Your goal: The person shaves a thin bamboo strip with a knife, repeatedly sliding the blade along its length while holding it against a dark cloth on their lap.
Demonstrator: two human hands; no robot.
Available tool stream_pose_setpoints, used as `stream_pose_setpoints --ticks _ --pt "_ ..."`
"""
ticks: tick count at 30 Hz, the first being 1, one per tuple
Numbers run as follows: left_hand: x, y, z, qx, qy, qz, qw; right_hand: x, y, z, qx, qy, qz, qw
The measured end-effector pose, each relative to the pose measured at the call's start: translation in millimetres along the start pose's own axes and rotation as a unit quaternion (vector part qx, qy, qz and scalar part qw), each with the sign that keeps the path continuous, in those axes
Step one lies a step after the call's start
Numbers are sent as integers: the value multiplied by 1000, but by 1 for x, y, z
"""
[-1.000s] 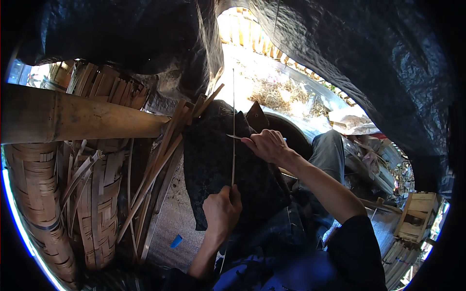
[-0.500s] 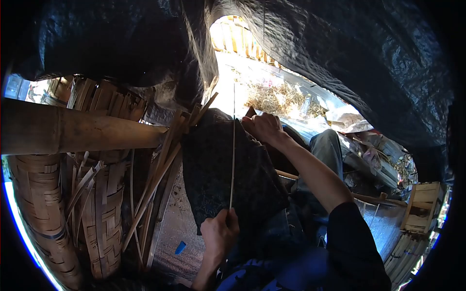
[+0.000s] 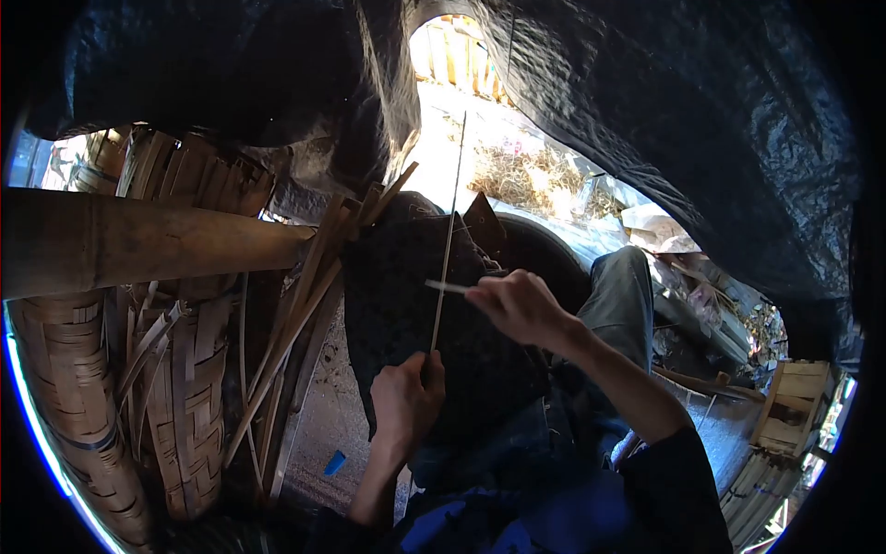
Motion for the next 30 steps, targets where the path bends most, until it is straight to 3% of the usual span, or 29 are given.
stream_pose_setpoints --ticks 1,3,11,30 --pt "1 -2 0 3 1 -1 1000 -3 -14 -12 -24 12 -62 998" --pt "0 -2 4 12 -26 28 999 -5 -26 -14 -49 8 -71 996" --pt "-5 -8 -2 30 2 33 999 -3 -48 -9 -125 17 -100 987" --pt "-37 -4 -8 9 15 73 997 20 -39 18 -232 49 30 971"
Point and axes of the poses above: each hand's wrist, its own x-axis towards the middle knuckle, its own y-axis out of the back of the hand, z = x × y, the point moved 10 cm from there along x, towards the middle knuckle, and after that the axes turned 10 degrees about y, right-handed, at the moved point
